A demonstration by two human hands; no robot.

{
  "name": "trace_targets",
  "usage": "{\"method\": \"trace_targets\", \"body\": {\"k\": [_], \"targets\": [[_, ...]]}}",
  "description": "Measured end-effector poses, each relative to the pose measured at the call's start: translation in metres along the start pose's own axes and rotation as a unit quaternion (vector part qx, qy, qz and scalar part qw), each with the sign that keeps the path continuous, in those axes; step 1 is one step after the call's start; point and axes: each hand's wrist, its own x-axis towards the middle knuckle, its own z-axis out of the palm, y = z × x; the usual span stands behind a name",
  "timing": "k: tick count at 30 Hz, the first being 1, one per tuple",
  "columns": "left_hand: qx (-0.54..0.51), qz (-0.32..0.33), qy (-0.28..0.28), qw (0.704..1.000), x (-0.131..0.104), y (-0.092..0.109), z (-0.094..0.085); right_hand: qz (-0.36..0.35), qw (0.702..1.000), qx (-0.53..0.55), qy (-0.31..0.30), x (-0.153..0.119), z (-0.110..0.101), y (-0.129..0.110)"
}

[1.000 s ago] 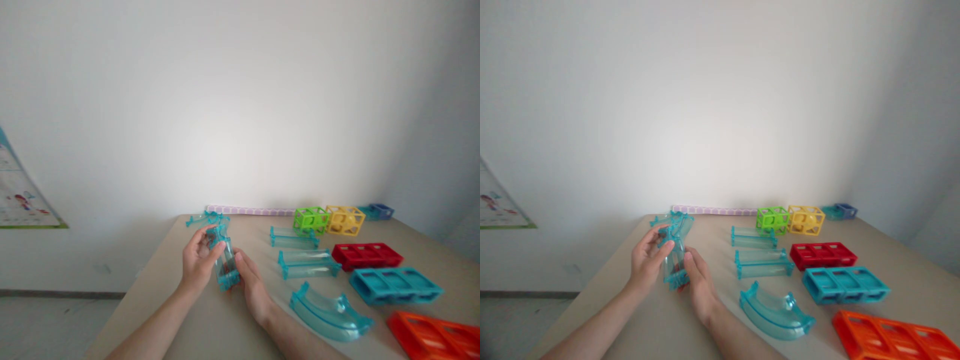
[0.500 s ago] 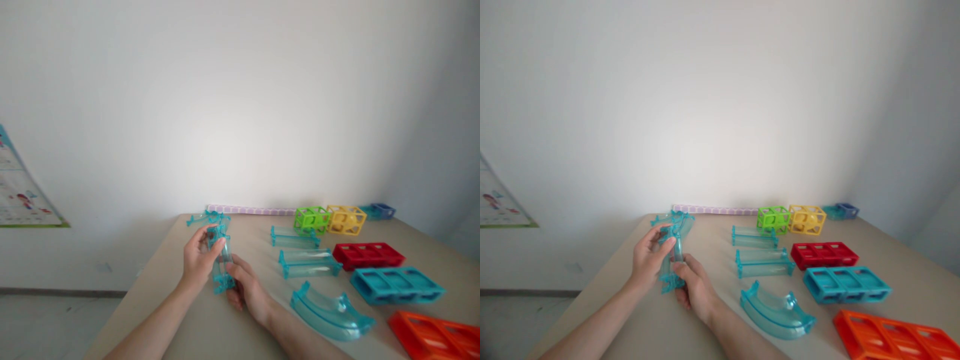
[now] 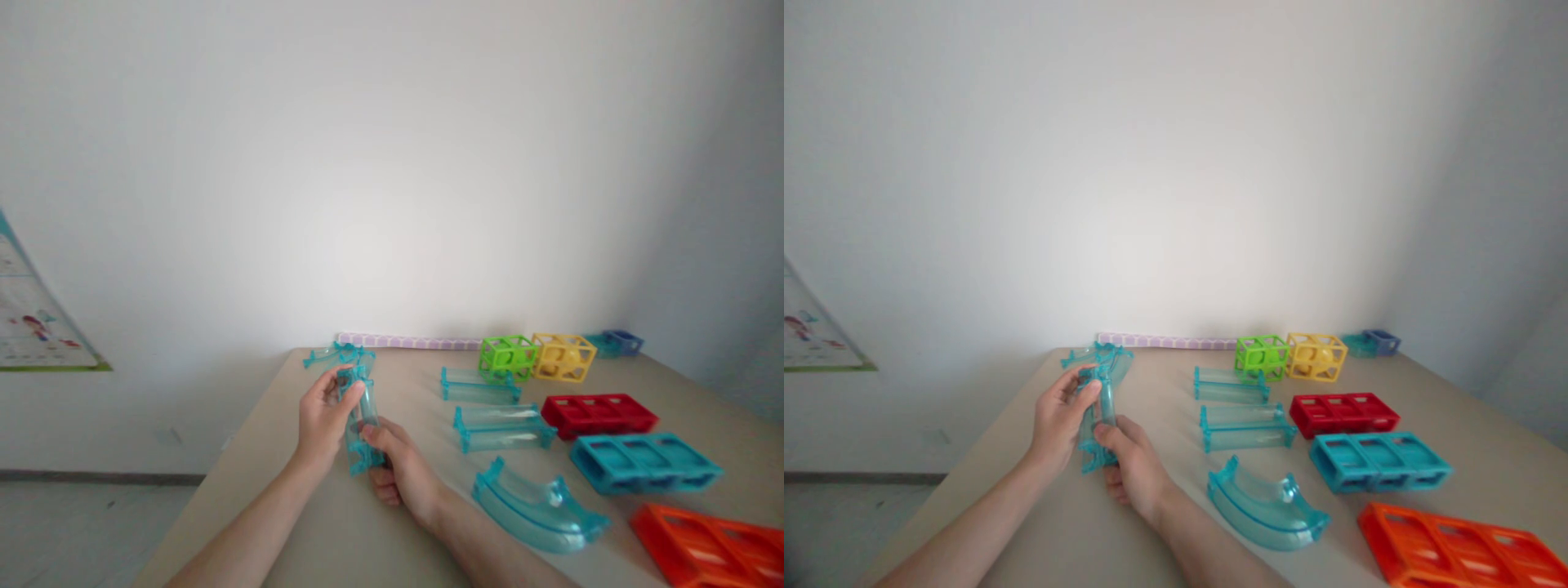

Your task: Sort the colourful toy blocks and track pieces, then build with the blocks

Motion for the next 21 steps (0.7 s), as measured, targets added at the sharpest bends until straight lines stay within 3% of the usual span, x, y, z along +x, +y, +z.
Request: {"method": "trace_targets", "body": {"k": [10,17,21], "targets": [[-0.004,-0.007,0.003,1.0,0.002,-0.003,-0.001,-0.006,1.0,-0.004,0.002,0.0,0.0,0.002],[-0.062,-0.078,0.028,0.995,0.001,0.005,0.001,-0.075,0.997,-0.009,-0.028,0.002,-0.001,0.011],[-0.124,-0.096,0.031,0.987,0.002,0.005,0.001,-0.126,0.992,0.026,-0.013,0.005,-0.002,0.012]]}}
